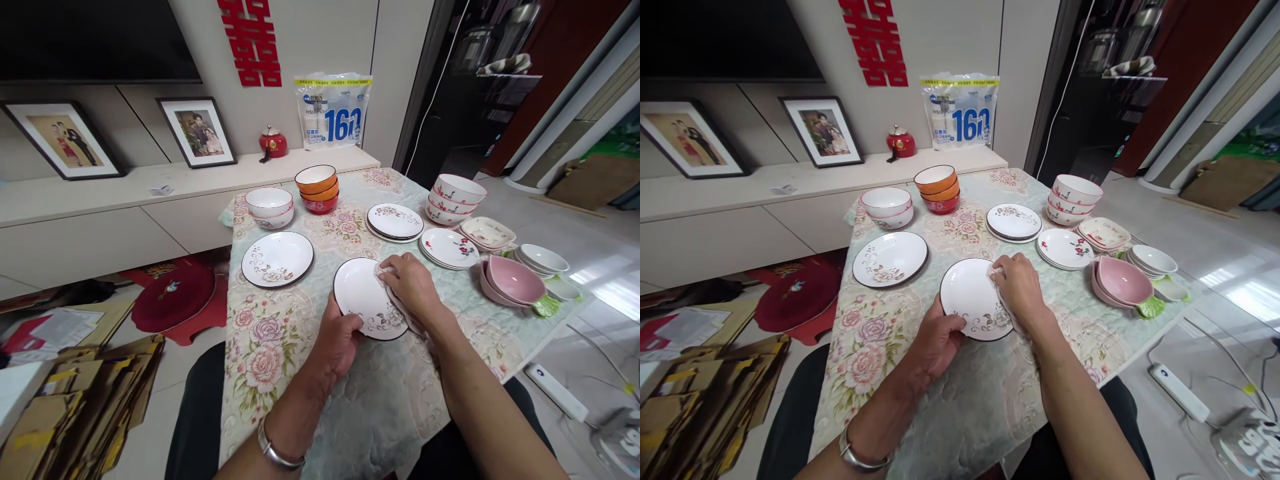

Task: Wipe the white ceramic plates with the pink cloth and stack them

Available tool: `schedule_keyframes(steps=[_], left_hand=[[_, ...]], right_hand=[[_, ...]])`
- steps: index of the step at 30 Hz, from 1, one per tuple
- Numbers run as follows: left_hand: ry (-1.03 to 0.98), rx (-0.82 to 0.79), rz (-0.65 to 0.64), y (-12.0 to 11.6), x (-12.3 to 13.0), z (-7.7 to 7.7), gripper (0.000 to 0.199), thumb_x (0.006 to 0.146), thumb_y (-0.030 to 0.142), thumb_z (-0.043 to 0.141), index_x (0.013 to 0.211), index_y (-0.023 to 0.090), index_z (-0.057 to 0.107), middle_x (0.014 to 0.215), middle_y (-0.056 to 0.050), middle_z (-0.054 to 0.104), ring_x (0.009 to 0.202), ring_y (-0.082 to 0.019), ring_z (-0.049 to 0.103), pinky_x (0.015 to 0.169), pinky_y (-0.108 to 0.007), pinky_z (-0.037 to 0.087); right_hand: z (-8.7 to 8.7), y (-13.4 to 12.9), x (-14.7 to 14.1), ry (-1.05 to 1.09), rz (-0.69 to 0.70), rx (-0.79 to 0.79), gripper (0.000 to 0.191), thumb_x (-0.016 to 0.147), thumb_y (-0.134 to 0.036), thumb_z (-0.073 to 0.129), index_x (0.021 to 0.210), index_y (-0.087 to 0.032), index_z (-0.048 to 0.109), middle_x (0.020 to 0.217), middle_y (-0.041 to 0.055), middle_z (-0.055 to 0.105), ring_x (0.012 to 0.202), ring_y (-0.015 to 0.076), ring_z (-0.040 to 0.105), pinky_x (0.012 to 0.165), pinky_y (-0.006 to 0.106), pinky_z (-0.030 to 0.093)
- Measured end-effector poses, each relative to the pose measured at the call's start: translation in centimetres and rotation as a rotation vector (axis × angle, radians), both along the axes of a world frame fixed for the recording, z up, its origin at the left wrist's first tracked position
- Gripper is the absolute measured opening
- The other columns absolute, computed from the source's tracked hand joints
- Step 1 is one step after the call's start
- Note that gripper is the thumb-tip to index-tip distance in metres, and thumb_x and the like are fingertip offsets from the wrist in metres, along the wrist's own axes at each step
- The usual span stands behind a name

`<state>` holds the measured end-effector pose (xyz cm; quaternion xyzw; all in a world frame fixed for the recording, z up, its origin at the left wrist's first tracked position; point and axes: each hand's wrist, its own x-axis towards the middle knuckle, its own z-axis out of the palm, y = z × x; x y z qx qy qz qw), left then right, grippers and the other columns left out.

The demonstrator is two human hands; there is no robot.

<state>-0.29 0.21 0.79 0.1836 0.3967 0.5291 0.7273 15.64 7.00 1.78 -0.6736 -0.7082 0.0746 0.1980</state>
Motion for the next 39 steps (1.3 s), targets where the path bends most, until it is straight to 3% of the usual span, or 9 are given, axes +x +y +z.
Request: schedule_keyframes(steps=[3, 7, 11, 17, 20, 25, 28, 33, 39], left_hand=[[0.037, 0.025, -0.018, -0.3, 0.1, 0.3, 0.075, 0.050, 0.002, 0.054, 0.122, 0.024, 0.051, 0.096, -0.002, 0.069, 0.083, -0.020, 0.063, 0.069, -0.030, 0.050], [0.013, 0.063, -0.040, -0.3, 0.0, 0.3, 0.076, 0.051, 0.001, 0.054, 0.124, 0.024, 0.052, 0.086, 0.000, 0.065, 0.072, -0.016, 0.059, 0.060, -0.024, 0.045], [-0.013, 0.075, -0.045, -0.2, -0.2, 0.0, 0.072, 0.051, 0.000, 0.054, 0.120, 0.022, 0.053, 0.085, 0.000, 0.065, 0.073, -0.016, 0.059, 0.062, -0.024, 0.046], [0.053, 0.060, -0.062, -0.4, 0.0, 0.4, 0.079, 0.051, 0.001, 0.053, 0.127, 0.023, 0.050, 0.097, -0.003, 0.069, 0.085, -0.021, 0.062, 0.067, -0.028, 0.048], [0.042, 0.086, -0.077, -0.5, 0.0, 0.6, 0.078, 0.051, 0.001, 0.053, 0.126, 0.022, 0.052, 0.092, -0.002, 0.068, 0.081, -0.020, 0.062, 0.065, -0.027, 0.047], [-0.005, 0.056, -0.097, -0.2, -0.3, 0.4, 0.075, 0.050, 0.000, 0.054, 0.122, 0.022, 0.054, 0.084, 0.000, 0.065, 0.073, -0.017, 0.059, 0.061, -0.025, 0.044], [0.007, 0.030, -0.106, -0.1, -0.4, 0.2, 0.077, 0.050, 0.001, 0.055, 0.124, 0.023, 0.053, 0.086, -0.001, 0.067, 0.073, -0.017, 0.059, 0.060, -0.025, 0.044], [0.028, 0.059, -0.125, -0.3, -0.3, 0.2, 0.079, 0.050, 0.001, 0.054, 0.126, 0.024, 0.052, 0.093, -0.002, 0.068, 0.079, -0.019, 0.061, 0.064, -0.027, 0.046], [-0.039, 0.055, -0.139, -0.2, -0.5, 0.3, 0.074, 0.051, 0.000, 0.056, 0.122, 0.023, 0.054, 0.083, 0.001, 0.065, 0.071, -0.015, 0.058, 0.063, -0.026, 0.045]], right_hand=[[0.0, -0.6, -2.1, -0.043, -0.011, 0.062, 0.022, 0.090, -0.022, 0.054, 0.104, -0.017, 0.069, 0.099, 0.0125, 0.059, 0.092, 0.0250, 0.056, 0.077, 0.033, 0.041], [0.6, -1.7, -4.5, 0.207, 0.357, 0.044, 0.020, 0.088, -0.021, 0.058, 0.105, -0.020, 0.068, 0.101, 0.0069, 0.060, 0.094, 0.0195, 0.058, 0.084, 0.029, 0.043], [1.1, -1.4, -2.7, 0.317, 0.603, -0.171, 0.017, 0.083, -0.020, 0.064, 0.098, -0.024, 0.071, 0.097, 0.0021, 0.063, 0.091, 0.0167, 0.059, 0.083, 0.027, 0.043], [0.6, -0.2, -0.8, 0.097, 0.071, 0.016, 0.021, 0.088, -0.022, 0.056, 0.103, -0.019, 0.071, 0.097, 0.0085, 0.062, 0.091, 0.0217, 0.058, 0.081, 0.031, 0.040], [0.6, -0.8, -2.6, 0.173, 0.235, 0.063, 0.021, 0.088, -0.022, 0.058, 0.105, -0.019, 0.071, 0.100, 0.0080, 0.062, 0.094, 0.0205, 0.058, 0.084, 0.030, 0.041], [1.5, -1.5, -2.5, 0.280, 0.618, -0.170, 0.016, 0.083, -0.020, 0.064, 0.095, -0.024, 0.074, 0.093, 0.0016, 0.065, 0.087, 0.0163, 0.060, 0.079, 0.026, 0.043], [1.8, -1.1, -0.5, 0.207, 0.513, -0.265, 0.016, 0.081, -0.020, 0.063, 0.091, -0.025, 0.075, 0.093, 0.0019, 0.066, 0.085, 0.0170, 0.061, 0.078, 0.027, 0.042], [1.3, -0.6, -0.7, 0.033, 0.129, -0.040, 0.022, 0.088, -0.022, 0.056, 0.102, -0.019, 0.072, 0.095, 0.0087, 0.065, 0.090, 0.0217, 0.059, 0.079, 0.030, 0.040], [1.2, -1.3, -3.0, 0.276, 0.536, -0.108, 0.018, 0.083, -0.019, 0.064, 0.097, -0.024, 0.074, 0.095, 0.0027, 0.065, 0.088, 0.0168, 0.060, 0.082, 0.027, 0.044]])
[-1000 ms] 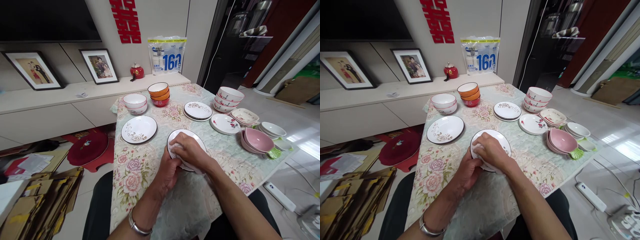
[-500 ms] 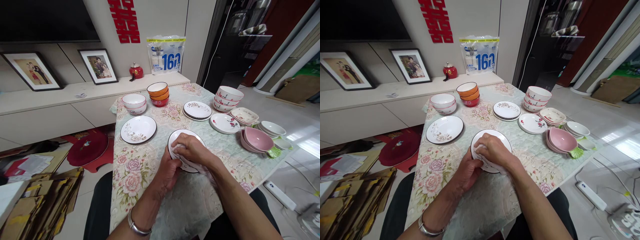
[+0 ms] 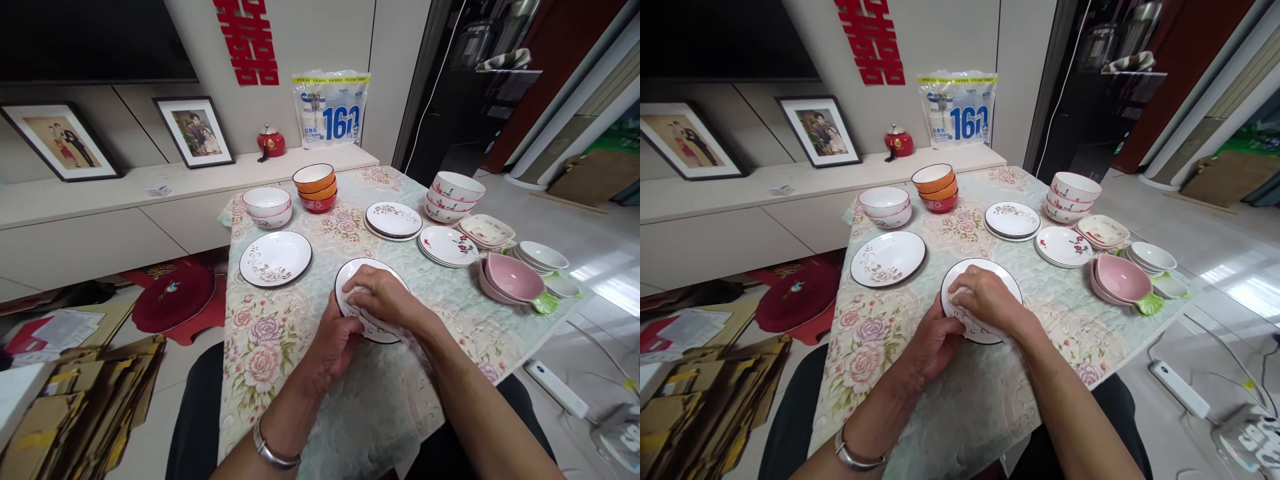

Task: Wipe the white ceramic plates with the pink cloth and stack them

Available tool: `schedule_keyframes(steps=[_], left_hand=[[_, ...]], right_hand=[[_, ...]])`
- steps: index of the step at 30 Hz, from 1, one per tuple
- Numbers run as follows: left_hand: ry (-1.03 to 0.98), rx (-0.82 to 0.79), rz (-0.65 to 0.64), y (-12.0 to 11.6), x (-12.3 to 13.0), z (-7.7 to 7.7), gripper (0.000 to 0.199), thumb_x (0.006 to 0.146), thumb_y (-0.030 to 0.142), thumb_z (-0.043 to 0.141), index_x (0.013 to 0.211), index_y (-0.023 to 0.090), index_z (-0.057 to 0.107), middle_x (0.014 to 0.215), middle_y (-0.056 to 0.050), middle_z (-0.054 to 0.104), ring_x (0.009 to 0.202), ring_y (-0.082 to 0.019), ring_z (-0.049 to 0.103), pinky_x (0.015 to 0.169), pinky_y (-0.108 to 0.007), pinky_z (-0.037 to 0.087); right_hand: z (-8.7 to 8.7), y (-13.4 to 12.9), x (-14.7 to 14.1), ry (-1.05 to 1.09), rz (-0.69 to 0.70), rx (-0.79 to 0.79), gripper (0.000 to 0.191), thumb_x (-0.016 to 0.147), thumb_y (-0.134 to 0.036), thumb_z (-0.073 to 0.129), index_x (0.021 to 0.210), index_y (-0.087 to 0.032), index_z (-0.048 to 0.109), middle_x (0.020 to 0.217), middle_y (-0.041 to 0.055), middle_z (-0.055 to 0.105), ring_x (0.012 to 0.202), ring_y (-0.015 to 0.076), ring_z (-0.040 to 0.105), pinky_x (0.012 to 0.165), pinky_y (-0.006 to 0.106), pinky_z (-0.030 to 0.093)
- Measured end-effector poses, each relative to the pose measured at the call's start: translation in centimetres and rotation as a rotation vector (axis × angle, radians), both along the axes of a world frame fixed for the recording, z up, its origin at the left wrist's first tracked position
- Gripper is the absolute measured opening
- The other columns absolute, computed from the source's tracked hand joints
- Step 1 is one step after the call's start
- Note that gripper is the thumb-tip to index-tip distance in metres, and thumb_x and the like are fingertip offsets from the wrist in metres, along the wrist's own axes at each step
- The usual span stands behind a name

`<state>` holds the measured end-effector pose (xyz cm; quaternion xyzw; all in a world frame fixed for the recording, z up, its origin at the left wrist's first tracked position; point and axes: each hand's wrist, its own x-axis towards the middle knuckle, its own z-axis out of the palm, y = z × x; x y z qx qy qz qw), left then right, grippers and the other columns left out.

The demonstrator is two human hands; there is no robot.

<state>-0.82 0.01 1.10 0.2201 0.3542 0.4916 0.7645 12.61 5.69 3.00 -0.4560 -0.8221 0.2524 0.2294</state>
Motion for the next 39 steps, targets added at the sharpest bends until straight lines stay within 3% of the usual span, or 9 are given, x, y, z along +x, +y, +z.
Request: schedule_keyframes(steps=[3, 6, 13, 18, 22, 25, 30, 36, 39], left_hand=[[-0.088, -0.067, 0.020, 0.3, -0.2, 0.0, 0.061, 0.060, 0.009, 0.062, 0.120, 0.020, 0.058, 0.087, -0.002, 0.068, 0.073, -0.017, 0.059, 0.065, -0.029, 0.047], [-0.161, -0.152, 0.009, 0.6, -0.1, 0.1, 0.049, 0.074, 0.031, 0.064, 0.120, 0.016, 0.062, 0.095, -0.008, 0.071, 0.083, -0.024, 0.063, 0.072, -0.035, 0.050], [-0.241, -0.103, -0.007, 0.7, 0.1, 0.0, 0.046, 0.087, 0.046, 0.054, 0.114, 0.012, 0.068, 0.104, -0.013, 0.073, 0.099, -0.029, 0.064, 0.085, -0.039, 0.050], [-0.173, -0.107, 0.082, 0.3, 0.5, -0.5, 0.037, 0.086, 0.040, 0.062, 0.116, 0.019, 0.063, 0.100, -0.006, 0.071, 0.090, -0.021, 0.065, 0.079, -0.033, 0.051], [-0.131, -0.111, 0.138, 0.2, 0.6, -0.9, 0.031, 0.083, 0.030, 0.067, 0.113, 0.025, 0.058, 0.096, -0.001, 0.070, 0.078, -0.016, 0.063, 0.079, -0.034, 0.052], [-0.112, -0.138, 0.134, 0.3, 0.5, -1.0, 0.027, 0.084, 0.030, 0.065, 0.110, 0.025, 0.057, 0.096, -0.001, 0.070, 0.078, -0.017, 0.064, 0.079, -0.036, 0.053], [-0.139, -0.121, 0.107, 0.4, 0.5, -1.1, 0.036, 0.085, 0.042, 0.064, 0.113, 0.022, 0.057, 0.100, -0.006, 0.070, 0.092, -0.024, 0.065, 0.083, -0.041, 0.052], [-0.213, -0.145, 0.070, 0.6, 0.4, -1.2, 0.040, 0.091, 0.045, 0.056, 0.117, 0.015, 0.060, 0.111, -0.013, 0.069, 0.104, -0.027, 0.063, 0.089, -0.040, 0.049], [-0.209, -0.140, 0.061, 0.5, 0.3, -1.1, 0.041, 0.091, 0.046, 0.054, 0.118, 0.015, 0.059, 0.106, -0.012, 0.069, 0.099, -0.027, 0.064, 0.086, -0.040, 0.050]], right_hand=[[0.7, -0.2, 1.3, 0.003, 0.144, -0.168, 0.021, 0.080, -0.015, 0.063, 0.092, -0.026, 0.076, 0.092, 0.0004, 0.066, 0.084, 0.0157, 0.061, 0.079, 0.026, 0.045], [1.3, -0.1, 3.0, -0.040, 0.188, -0.295, 0.021, 0.078, -0.014, 0.064, 0.088, -0.027, 0.078, 0.092, -0.0005, 0.067, 0.085, 0.0165, 0.062, 0.079, 0.026, 0.046], [1.2, -0.6, 1.3, 0.021, 0.240, -0.247, 0.020, 0.078, -0.012, 0.063, 0.086, -0.026, 0.075, 0.088, -0.0018, 0.067, 0.085, 0.0157, 0.062, 0.078, 0.025, 0.045], [-0.2, 0.0, -0.6, 0.052, -0.052, -0.021, 0.017, 0.085, -0.019, 0.061, 0.097, -0.023, 0.073, 0.098, 0.0026, 0.066, 0.091, 0.0168, 0.060, 0.084, 0.027, 0.043], [-0.5, 0.8, 0.8, -0.184, -0.338, 0.064, 0.022, 0.090, -0.024, 0.055, 0.105, -0.018, 0.071, 0.101, 0.0097, 0.066, 0.095, 0.0218, 0.060, 0.084, 0.031, 0.040], [0.4, 0.6, 2.5, -0.390, -0.426, 0.026, 0.020, 0.088, -0.020, 0.053, 0.099, -0.018, 0.070, 0.097, 0.0112, 0.067, 0.089, 0.0233, 0.060, 0.075, 0.031, 0.038], [1.7, -0.4, 2.4, -0.397, -0.222, -0.091, 0.011, 0.082, -0.018, 0.058, 0.085, -0.020, 0.069, 0.088, 0.0056, 0.068, 0.077, 0.0185, 0.058, 0.065, 0.027, 0.034], [1.0, -0.8, 0.1, -0.143, -0.050, -0.016, 0.016, 0.082, -0.014, 0.059, 0.091, -0.019, 0.071, 0.093, 0.0039, 0.065, 0.085, 0.0165, 0.058, 0.074, 0.026, 0.039], [0.6, -0.6, 0.3, -0.060, 0.124, -0.100, 0.014, 0.082, -0.018, 0.064, 0.092, -0.022, 0.072, 0.092, 0.0013, 0.065, 0.083, 0.0152, 0.058, 0.074, 0.025, 0.041]])
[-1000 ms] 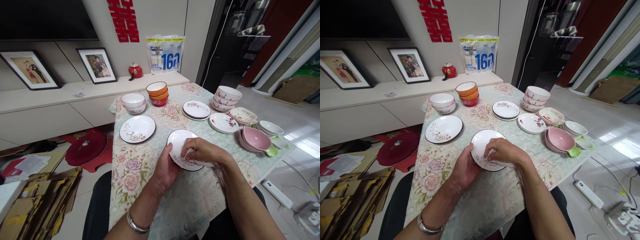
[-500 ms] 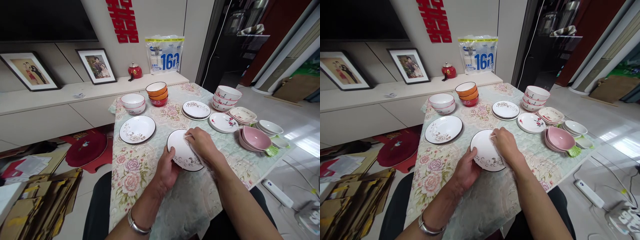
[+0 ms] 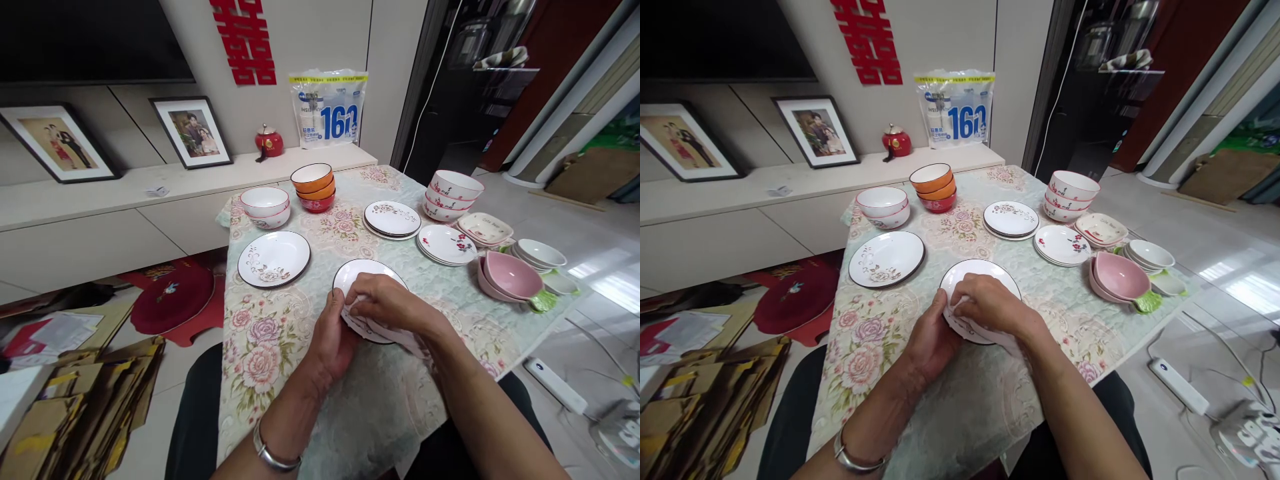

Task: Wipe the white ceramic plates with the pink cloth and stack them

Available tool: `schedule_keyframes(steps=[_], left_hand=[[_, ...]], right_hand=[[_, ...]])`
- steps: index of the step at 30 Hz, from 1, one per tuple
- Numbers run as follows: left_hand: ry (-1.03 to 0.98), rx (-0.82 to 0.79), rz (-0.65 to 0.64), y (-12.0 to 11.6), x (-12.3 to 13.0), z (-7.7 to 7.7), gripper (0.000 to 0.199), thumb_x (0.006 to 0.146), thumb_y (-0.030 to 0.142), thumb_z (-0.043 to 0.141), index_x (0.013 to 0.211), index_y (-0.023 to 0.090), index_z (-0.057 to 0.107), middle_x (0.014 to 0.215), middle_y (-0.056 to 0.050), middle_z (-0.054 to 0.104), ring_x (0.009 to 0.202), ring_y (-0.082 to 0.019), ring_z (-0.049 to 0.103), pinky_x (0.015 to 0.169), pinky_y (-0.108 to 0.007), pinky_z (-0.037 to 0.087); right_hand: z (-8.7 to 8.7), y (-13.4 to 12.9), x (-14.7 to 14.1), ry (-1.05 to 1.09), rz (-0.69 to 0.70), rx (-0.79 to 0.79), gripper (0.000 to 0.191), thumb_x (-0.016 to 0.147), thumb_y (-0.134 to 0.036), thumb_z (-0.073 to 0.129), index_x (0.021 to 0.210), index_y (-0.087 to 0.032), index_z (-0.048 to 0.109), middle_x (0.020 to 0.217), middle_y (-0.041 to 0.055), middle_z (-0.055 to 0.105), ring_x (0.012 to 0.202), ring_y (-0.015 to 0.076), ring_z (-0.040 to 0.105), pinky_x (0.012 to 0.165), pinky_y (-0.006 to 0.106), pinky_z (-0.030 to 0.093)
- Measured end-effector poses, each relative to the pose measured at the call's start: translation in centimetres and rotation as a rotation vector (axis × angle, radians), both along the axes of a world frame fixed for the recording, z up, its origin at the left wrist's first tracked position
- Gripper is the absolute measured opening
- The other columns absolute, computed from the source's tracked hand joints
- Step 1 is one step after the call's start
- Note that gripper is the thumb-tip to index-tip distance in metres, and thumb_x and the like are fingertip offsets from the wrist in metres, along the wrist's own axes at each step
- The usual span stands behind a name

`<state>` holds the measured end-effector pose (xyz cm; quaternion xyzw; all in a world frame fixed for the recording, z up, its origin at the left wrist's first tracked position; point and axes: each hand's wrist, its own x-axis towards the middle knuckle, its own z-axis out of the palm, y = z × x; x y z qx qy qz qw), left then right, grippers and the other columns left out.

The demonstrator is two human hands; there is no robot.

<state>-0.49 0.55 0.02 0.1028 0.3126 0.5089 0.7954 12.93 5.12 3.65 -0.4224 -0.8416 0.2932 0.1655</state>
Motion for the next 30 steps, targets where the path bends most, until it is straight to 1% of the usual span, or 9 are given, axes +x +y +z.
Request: schedule_keyframes(steps=[2, 5, 8, 11, 14, 21, 24, 27, 30], left_hand=[[0.035, 0.017, 0.008, -0.1, 0.0, 0.1, 0.041, 0.089, 0.045, 0.059, 0.119, 0.017, 0.057, 0.102, -0.010, 0.070, 0.094, -0.026, 0.065, 0.083, -0.039, 0.051], [0.112, 0.053, 0.042, -0.4, 0.0, 0.2, 0.042, 0.083, 0.033, 0.068, 0.122, 0.023, 0.054, 0.101, -0.005, 0.070, 0.088, -0.021, 0.065, 0.081, -0.037, 0.052], [0.148, 0.044, 0.043, -0.5, 0.0, 0.3, 0.044, 0.080, 0.025, 0.070, 0.121, 0.025, 0.053, 0.103, -0.004, 0.070, 0.087, -0.021, 0.066, 0.081, -0.037, 0.052], [0.145, 0.028, 0.040, -0.5, 0.0, 0.3, 0.043, 0.079, 0.024, 0.069, 0.119, 0.024, 0.053, 0.103, -0.005, 0.070, 0.088, -0.022, 0.066, 0.080, -0.038, 0.053], [0.136, 0.034, 0.046, -0.4, 0.1, 0.1, 0.040, 0.081, 0.026, 0.068, 0.118, 0.024, 0.053, 0.099, -0.004, 0.071, 0.087, -0.022, 0.067, 0.079, -0.039, 0.053], [0.033, 0.042, 0.067, -0.3, 0.0, -0.1, 0.033, 0.084, 0.033, 0.068, 0.112, 0.020, 0.056, 0.102, -0.007, 0.070, 0.093, -0.022, 0.066, 0.083, -0.036, 0.053], [0.072, 0.024, 0.059, -0.3, -0.1, 0.2, 0.038, 0.082, 0.030, 0.069, 0.116, 0.019, 0.056, 0.095, -0.007, 0.070, 0.085, -0.022, 0.067, 0.078, -0.037, 0.054], [0.115, 0.003, 0.049, -0.3, 0.0, 0.5, 0.047, 0.079, 0.024, 0.069, 0.124, 0.021, 0.053, 0.093, -0.005, 0.071, 0.081, -0.022, 0.067, 0.075, -0.037, 0.055], [0.157, -0.004, 0.050, -0.4, 0.1, 0.5, 0.050, 0.079, 0.021, 0.068, 0.126, 0.023, 0.051, 0.099, -0.006, 0.071, 0.083, -0.022, 0.067, 0.076, -0.037, 0.055]], right_hand=[[-0.3, 0.3, 0.3, 0.048, 0.026, -0.029, 0.013, 0.083, -0.020, 0.065, 0.093, -0.023, 0.073, 0.092, 0.0007, 0.066, 0.085, 0.0153, 0.059, 0.076, 0.025, 0.042], [-0.8, 1.0, 0.5, 0.047, -0.162, 0.063, 0.015, 0.086, -0.022, 0.062, 0.097, -0.022, 0.073, 0.097, 0.0034, 0.066, 0.092, 0.0172, 0.060, 0.082, 0.026, 0.041], [-0.9, 1.5, 1.1, -0.098, -0.383, 0.152, 0.019, 0.091, -0.025, 0.056, 0.102, -0.019, 0.071, 0.102, 0.0074, 0.066, 0.094, 0.0196, 0.059, 0.083, 0.028, 0.039], [-0.3, 1.5, 2.1, -0.331, -0.490, 0.149, 0.019, 0.090, -0.024, 0.054, 0.099, -0.018, 0.069, 0.099, 0.0097, 0.067, 0.089, 0.0213, 0.060, 0.074, 0.029, 0.036], [0.5, 0.8, 2.2, -0.430, -0.450, 0.083, 0.014, 0.085, -0.020, 0.055, 0.090, -0.018, 0.068, 0.091, 0.0085, 0.068, 0.081, 0.0203, 0.059, 0.066, 0.028, 0.032], [0.7, -0.6, -0.6, -0.123, -0.099, 0.064, 0.015, 0.084, -0.017, 0.057, 0.091, -0.019, 0.069, 0.094, 0.0041, 0.065, 0.086, 0.0160, 0.056, 0.075, 0.025, 0.037], [0.7, -0.2, 0.6, -0.090, 0.021, -0.093, 0.015, 0.080, -0.019, 0.062, 0.091, -0.022, 0.072, 0.093, 0.0018, 0.067, 0.085, 0.0154, 0.058, 0.075, 0.024, 0.039], [1.0, 0.4, 2.8, -0.168, -0.050, -0.212, 0.016, 0.076, -0.018, 0.064, 0.087, -0.023, 0.073, 0.091, 0.0004, 0.068, 0.083, 0.0157, 0.060, 0.073, 0.024, 0.039], [1.0, 0.9, 3.9, -0.303, -0.281, -0.122, 0.014, 0.077, -0.018, 0.062, 0.083, -0.022, 0.073, 0.087, 0.0020, 0.069, 0.081, 0.0176, 0.060, 0.070, 0.025, 0.037]])
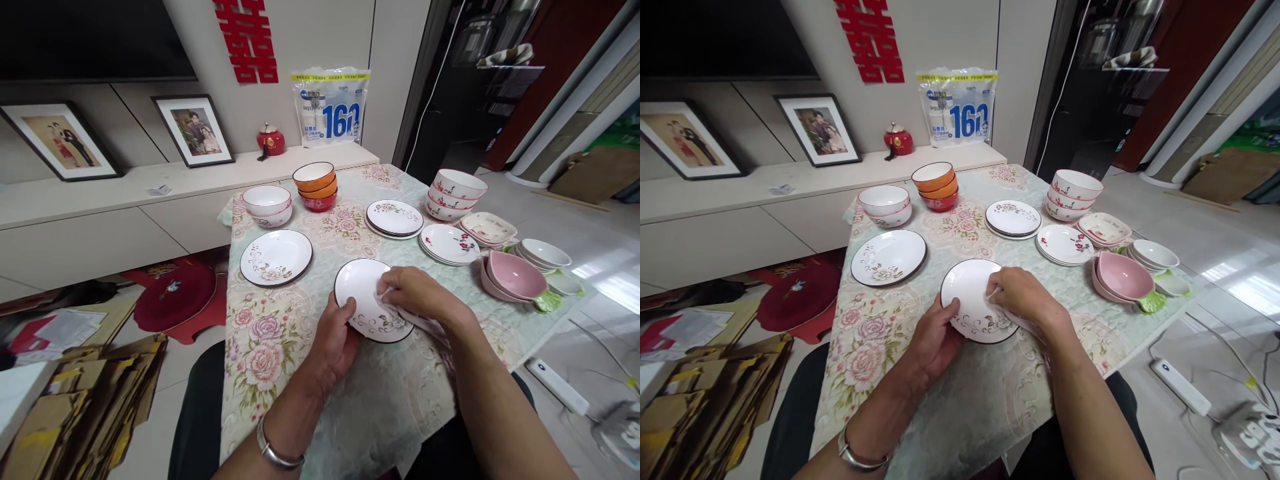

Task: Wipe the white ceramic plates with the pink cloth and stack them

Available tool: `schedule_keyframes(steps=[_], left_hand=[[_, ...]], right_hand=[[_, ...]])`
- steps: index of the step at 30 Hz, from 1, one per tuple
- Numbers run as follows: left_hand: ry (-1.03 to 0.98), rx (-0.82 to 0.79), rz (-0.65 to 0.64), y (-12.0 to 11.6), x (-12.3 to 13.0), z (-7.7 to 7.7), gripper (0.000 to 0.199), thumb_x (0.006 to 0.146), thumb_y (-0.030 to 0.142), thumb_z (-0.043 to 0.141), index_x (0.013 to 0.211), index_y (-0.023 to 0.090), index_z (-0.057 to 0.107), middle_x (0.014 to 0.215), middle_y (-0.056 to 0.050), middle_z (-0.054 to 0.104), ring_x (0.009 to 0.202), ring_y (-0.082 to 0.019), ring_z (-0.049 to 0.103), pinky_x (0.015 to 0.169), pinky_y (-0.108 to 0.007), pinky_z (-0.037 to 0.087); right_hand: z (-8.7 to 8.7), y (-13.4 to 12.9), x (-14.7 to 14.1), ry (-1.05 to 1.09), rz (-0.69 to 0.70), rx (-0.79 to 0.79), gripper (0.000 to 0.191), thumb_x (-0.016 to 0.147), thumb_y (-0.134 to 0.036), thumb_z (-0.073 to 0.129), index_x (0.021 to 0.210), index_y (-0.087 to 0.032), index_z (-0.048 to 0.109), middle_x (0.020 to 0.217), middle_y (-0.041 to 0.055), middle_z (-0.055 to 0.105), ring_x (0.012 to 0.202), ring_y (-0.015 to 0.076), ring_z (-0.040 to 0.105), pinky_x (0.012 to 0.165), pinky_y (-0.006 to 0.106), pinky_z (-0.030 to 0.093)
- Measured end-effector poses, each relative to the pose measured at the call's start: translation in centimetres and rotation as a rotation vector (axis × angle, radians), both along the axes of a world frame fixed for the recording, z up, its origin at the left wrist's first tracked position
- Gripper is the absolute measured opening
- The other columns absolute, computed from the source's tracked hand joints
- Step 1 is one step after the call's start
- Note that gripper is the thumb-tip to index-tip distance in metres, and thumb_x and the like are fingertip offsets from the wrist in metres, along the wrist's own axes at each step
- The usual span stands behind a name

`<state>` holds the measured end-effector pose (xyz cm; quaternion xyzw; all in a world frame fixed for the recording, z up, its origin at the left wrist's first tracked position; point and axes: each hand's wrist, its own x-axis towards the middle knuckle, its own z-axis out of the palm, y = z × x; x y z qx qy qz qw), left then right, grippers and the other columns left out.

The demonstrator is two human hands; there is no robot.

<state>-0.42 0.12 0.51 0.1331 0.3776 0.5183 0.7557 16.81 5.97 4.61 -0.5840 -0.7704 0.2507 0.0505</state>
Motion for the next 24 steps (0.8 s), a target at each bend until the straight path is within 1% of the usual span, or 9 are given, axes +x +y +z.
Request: schedule_keyframes(steps=[3, 5, 8, 11, 14, 16, 20, 22, 24], left_hand=[[0.020, 0.009, -0.006, -0.1, 0.1, -0.1, 0.048, 0.080, 0.023, 0.067, 0.124, 0.024, 0.052, 0.103, -0.006, 0.071, 0.087, -0.022, 0.067, 0.077, -0.037, 0.055], [0.017, 0.014, -0.007, -0.1, 0.1, -0.2, 0.045, 0.081, 0.026, 0.067, 0.124, 0.024, 0.052, 0.104, -0.006, 0.071, 0.087, -0.022, 0.067, 0.077, -0.037, 0.055], [-0.002, 0.009, 0.005, 0.1, 0.0, -0.2, 0.040, 0.084, 0.033, 0.066, 0.120, 0.023, 0.054, 0.097, -0.005, 0.070, 0.084, -0.021, 0.066, 0.076, -0.037, 0.054], [-0.033, 0.014, 0.001, 0.1, -0.1, -0.1, 0.036, 0.083, 0.035, 0.067, 0.114, 0.019, 0.057, 0.092, -0.006, 0.069, 0.080, -0.021, 0.065, 0.076, -0.037, 0.053], [-0.052, 0.031, -0.007, 0.1, -0.2, -0.1, 0.037, 0.080, 0.030, 0.069, 0.113, 0.019, 0.057, 0.089, -0.005, 0.068, 0.079, -0.021, 0.065, 0.077, -0.038, 0.053], [-0.043, 0.032, -0.015, 0.1, -0.2, -0.1, 0.042, 0.077, 0.025, 0.070, 0.117, 0.020, 0.056, 0.089, -0.005, 0.069, 0.081, -0.022, 0.065, 0.077, -0.039, 0.053], [0.021, -0.007, -0.008, 0.1, -0.1, -0.1, 0.053, 0.074, 0.017, 0.067, 0.125, 0.022, 0.053, 0.098, -0.007, 0.070, 0.086, -0.025, 0.066, 0.078, -0.040, 0.053], [0.051, -0.023, 0.003, 0.1, 0.0, 0.0, 0.056, 0.072, 0.015, 0.067, 0.126, 0.022, 0.053, 0.101, -0.007, 0.070, 0.088, -0.024, 0.066, 0.078, -0.040, 0.054], [0.063, -0.027, 0.007, 0.1, 0.0, 0.1, 0.057, 0.071, 0.014, 0.067, 0.125, 0.023, 0.053, 0.103, -0.007, 0.071, 0.089, -0.024, 0.066, 0.079, -0.040, 0.054]], right_hand=[[-0.4, 0.3, -0.6, -0.103, -0.168, 0.183, 0.016, 0.084, -0.021, 0.057, 0.089, -0.019, 0.072, 0.093, 0.0072, 0.068, 0.085, 0.0202, 0.059, 0.070, 0.028, 0.036], [-0.7, 0.2, -1.6, -0.088, -0.180, 0.260, 0.018, 0.086, -0.021, 0.055, 0.093, -0.017, 0.071, 0.096, 0.0094, 0.068, 0.087, 0.0204, 0.059, 0.073, 0.028, 0.037], [-0.7, -0.4, -3.0, 0.083, 0.004, 0.246, 0.018, 0.085, -0.018, 0.057, 0.095, -0.019, 0.072, 0.096, 0.0064, 0.067, 0.087, 0.0176, 0.059, 0.076, 0.026, 0.039], [-0.4, -1.0, -3.4, 0.254, 0.255, 0.112, 0.020, 0.082, -0.017, 0.060, 0.095, -0.024, 0.074, 0.094, 0.0017, 0.067, 0.085, 0.0151, 0.059, 0.076, 0.024, 0.041], [0.0, -1.1, -2.4, 0.274, 0.338, -0.028, 0.019, 0.080, -0.017, 0.062, 0.091, -0.024, 0.076, 0.092, 0.0008, 0.068, 0.085, 0.0157, 0.061, 0.076, 0.025, 0.042], [0.2, -1.0, -1.3, 0.231, 0.310, -0.097, 0.017, 0.076, -0.017, 0.064, 0.087, -0.024, 0.076, 0.090, 0.0004, 0.070, 0.085, 0.0169, 0.061, 0.076, 0.025, 0.043], [0.6, -0.7, 0.5, 0.081, 0.099, -0.129, 0.016, 0.071, -0.015, 0.064, 0.079, -0.024, 0.075, 0.080, -0.0003, 0.071, 0.075, 0.0165, 0.061, 0.065, 0.024, 0.041], [0.8, -0.7, 0.7, -0.009, 0.001, -0.075, 0.013, 0.071, -0.015, 0.061, 0.073, -0.022, 0.072, 0.073, 0.0006, 0.068, 0.067, 0.0152, 0.058, 0.059, 0.024, 0.036], [0.8, -0.7, 0.3, -0.096, -0.083, 0.037, 0.014, 0.075, -0.015, 0.058, 0.073, -0.020, 0.070, 0.074, 0.0031, 0.067, 0.067, 0.0154, 0.057, 0.059, 0.025, 0.033]])
